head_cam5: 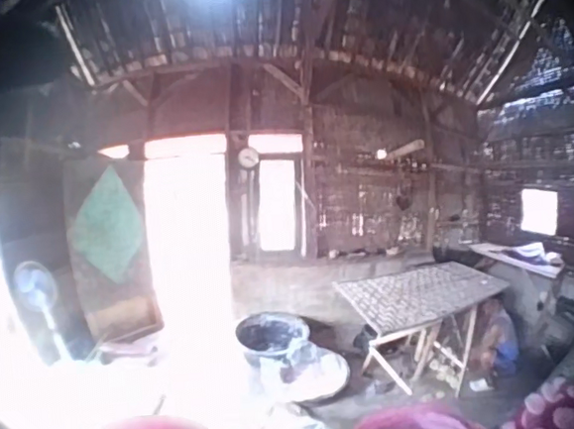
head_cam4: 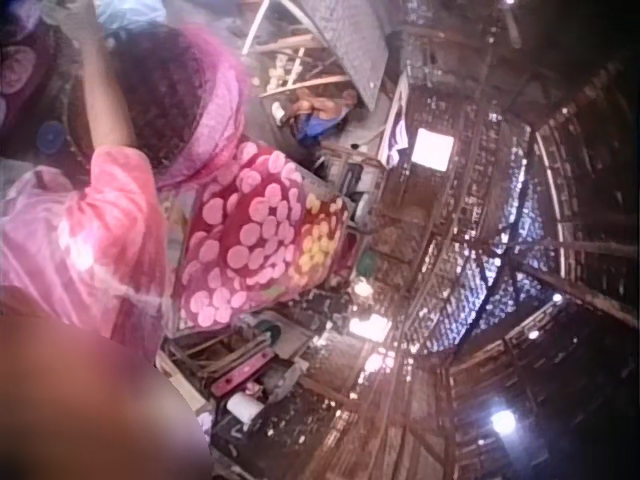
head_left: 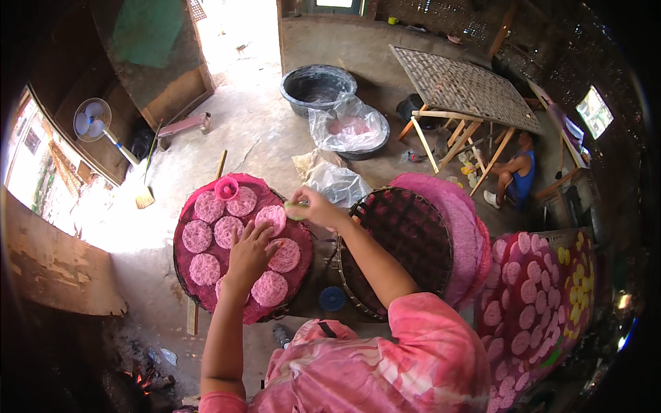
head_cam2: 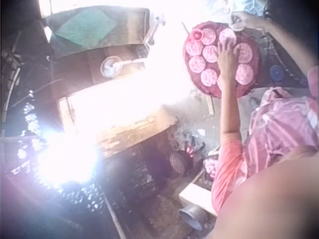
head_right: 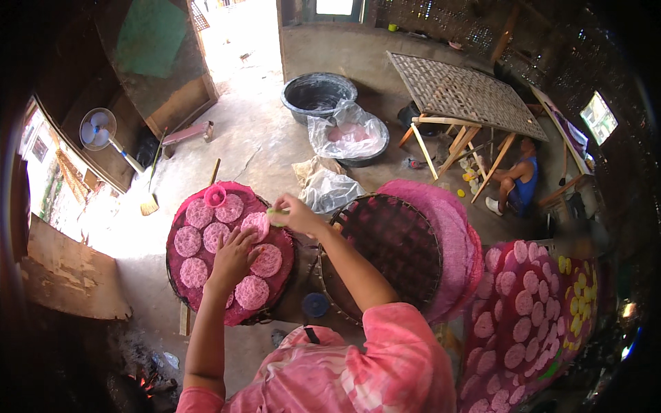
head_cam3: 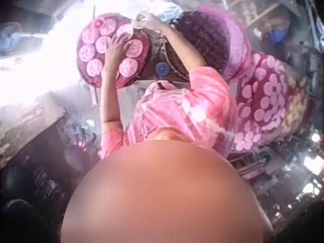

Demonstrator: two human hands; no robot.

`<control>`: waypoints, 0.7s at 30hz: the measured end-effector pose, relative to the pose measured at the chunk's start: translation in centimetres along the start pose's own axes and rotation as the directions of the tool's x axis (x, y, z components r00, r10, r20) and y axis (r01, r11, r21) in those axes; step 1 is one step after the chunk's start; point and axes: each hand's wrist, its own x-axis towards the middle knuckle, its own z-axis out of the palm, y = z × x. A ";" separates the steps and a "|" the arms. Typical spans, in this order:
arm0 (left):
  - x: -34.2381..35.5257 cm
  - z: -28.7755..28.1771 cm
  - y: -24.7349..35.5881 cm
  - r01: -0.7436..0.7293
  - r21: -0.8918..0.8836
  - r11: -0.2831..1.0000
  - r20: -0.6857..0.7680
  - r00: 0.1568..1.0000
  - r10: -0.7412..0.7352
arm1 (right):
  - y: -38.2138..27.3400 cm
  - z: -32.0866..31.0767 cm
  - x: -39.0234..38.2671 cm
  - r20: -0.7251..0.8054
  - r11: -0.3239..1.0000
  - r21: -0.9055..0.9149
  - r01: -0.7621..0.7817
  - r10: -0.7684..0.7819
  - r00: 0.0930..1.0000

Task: The person scoops pink paste from a bowl, loads it into a wooden mold, and presses it to form round discs. The discs are placed on a pink cloth and later transferred into woven baskets. The person also moves small colored cups and adjusts the baskets during the process.

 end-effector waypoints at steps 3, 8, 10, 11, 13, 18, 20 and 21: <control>-0.3 0.3 0.1 0.019 0.073 0.997 -0.084 0.996 -0.013 | 0.0 -1.5 1.1 -0.067 0.791 0.591 -0.160 0.246 0.967; -0.9 0.6 0.1 0.111 0.186 0.976 -0.149 0.985 -0.083 | -2.8 1.9 5.8 -0.155 0.971 0.218 0.099 -0.066 0.986; -1.9 0.3 0.2 0.128 0.107 0.986 -0.181 0.978 -0.107 | -3.8 5.8 8.4 -0.084 0.971 0.160 0.176 -0.164 0.983; -2.5 0.0 0.3 0.135 0.071 0.988 -0.185 0.975 -0.120 | -4.1 7.8 9.8 -0.035 0.950 0.156 0.269 -0.267 0.963; -4.2 -1.0 0.2 0.161 0.011 0.987 -0.136 0.978 -0.158 | -4.4 11.1 11.9 0.036 0.848 -0.397 0.351 -0.367 0.929; -11.8 -3.9 -1.3 0.278 -0.142 0.950 -0.189 0.934 -0.302 | -3.2 11.8 13.1 0.150 0.753 -0.597 0.277 -0.234 0.961; -14.6 -4.2 -2.2 0.403 -0.169 0.899 -0.166 0.888 -0.429 | -3.0 10.4 14.0 0.074 0.897 -0.426 0.115 -0.093 0.993; -15.8 -4.2 -2.3 0.421 -0.165 0.892 -0.181 0.876 -0.447 | -3.0 9.8 14.4 0.066 0.958 -0.281 0.054 -0.037 0.997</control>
